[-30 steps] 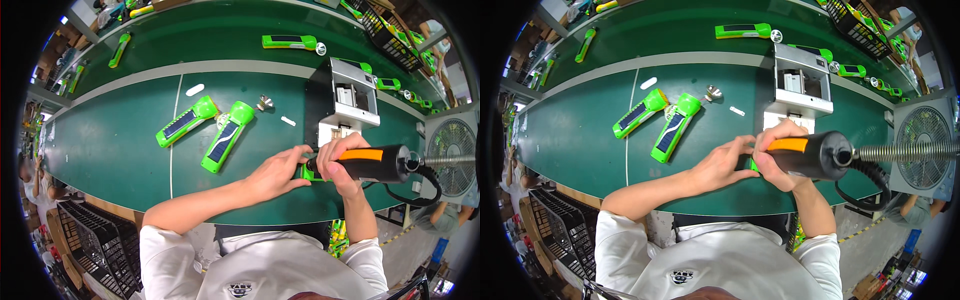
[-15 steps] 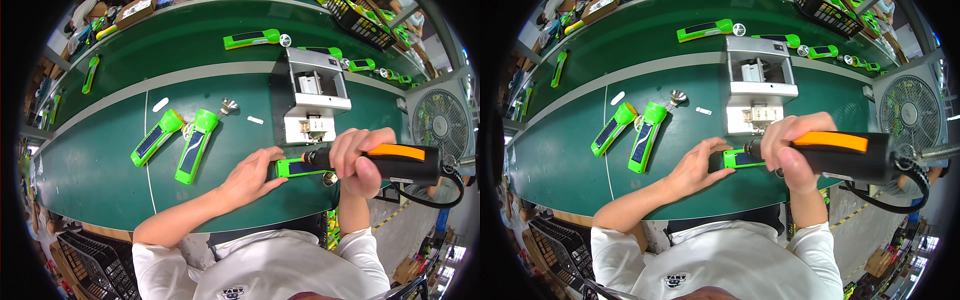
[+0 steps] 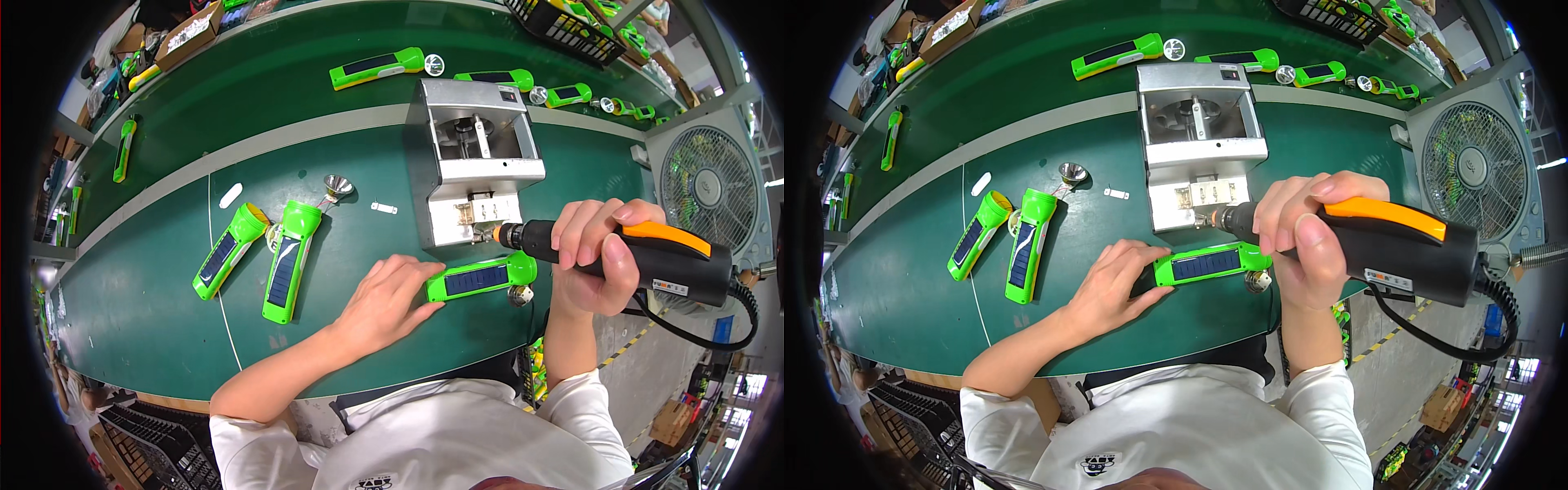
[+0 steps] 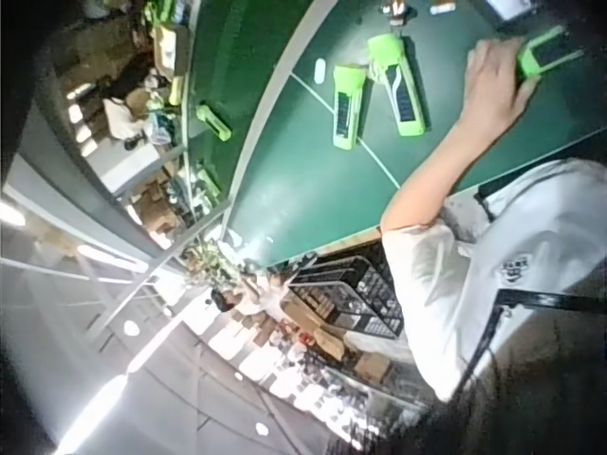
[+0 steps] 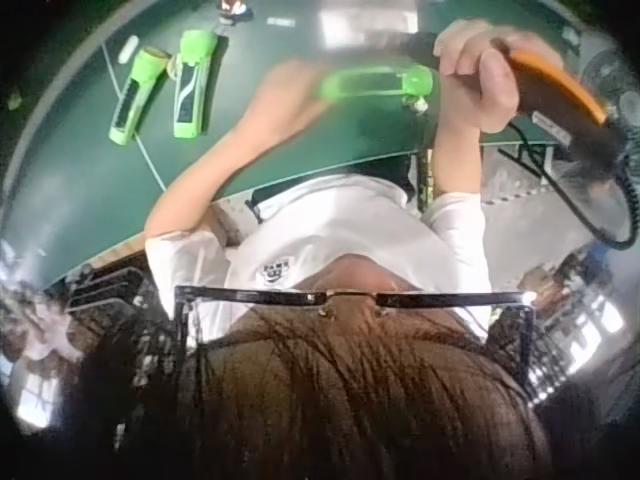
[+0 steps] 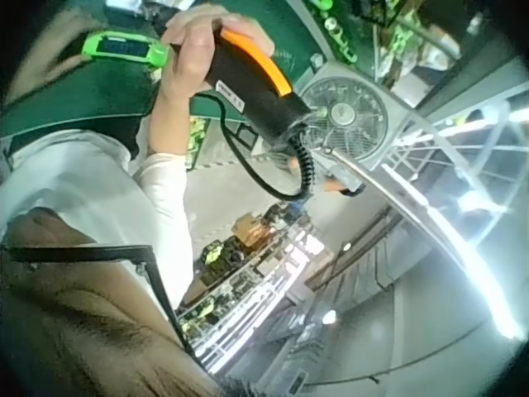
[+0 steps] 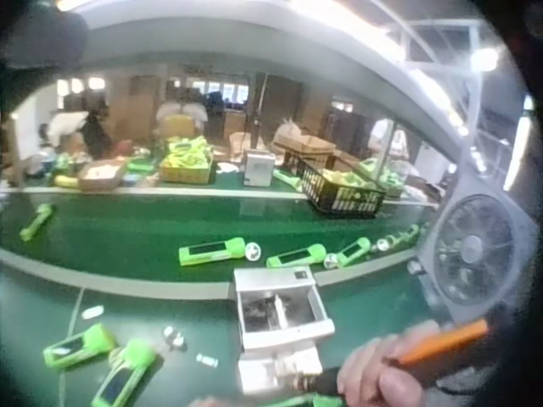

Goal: The person assembles green solar-powered flashlights on a production line by securing flashlight housings, solar panel modules, and flashlight reflectors with an electric screwdriver.

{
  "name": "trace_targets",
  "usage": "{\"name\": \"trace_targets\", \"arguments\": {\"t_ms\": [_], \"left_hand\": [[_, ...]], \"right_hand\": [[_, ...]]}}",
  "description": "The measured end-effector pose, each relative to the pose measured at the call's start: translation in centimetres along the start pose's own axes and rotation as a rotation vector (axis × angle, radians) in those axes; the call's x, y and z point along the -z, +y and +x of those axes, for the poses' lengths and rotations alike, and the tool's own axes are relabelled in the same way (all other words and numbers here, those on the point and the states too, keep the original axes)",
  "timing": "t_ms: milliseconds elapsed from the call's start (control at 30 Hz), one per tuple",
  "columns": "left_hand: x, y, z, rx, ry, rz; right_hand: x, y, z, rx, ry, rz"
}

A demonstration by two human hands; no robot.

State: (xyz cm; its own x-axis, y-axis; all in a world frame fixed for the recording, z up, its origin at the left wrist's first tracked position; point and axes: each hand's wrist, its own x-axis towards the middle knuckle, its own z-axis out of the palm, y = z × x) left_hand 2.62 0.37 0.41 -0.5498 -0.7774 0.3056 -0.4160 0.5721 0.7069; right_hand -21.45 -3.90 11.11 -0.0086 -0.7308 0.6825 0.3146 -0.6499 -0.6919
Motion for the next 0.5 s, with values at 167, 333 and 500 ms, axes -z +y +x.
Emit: {"name": "trace_targets", "arguments": {"t_ms": [167,333,500], "left_hand": [[-0.1,-0.2,-0.1,-0.033,0.014,0.034],[-0.4,-0.3,-0.1,-0.058,0.044,0.059],[-0.6,-0.1,-0.2,-0.081,0.089,0.154]], "right_hand": [[-0.4,0.9,0.0,-0.023,-0.046,-0.038],[-1.8,1.2,2.9,-0.262,-0.076,-0.119],[-1.6,1.6,4.4,-0.394,-0.095,0.071]]}}
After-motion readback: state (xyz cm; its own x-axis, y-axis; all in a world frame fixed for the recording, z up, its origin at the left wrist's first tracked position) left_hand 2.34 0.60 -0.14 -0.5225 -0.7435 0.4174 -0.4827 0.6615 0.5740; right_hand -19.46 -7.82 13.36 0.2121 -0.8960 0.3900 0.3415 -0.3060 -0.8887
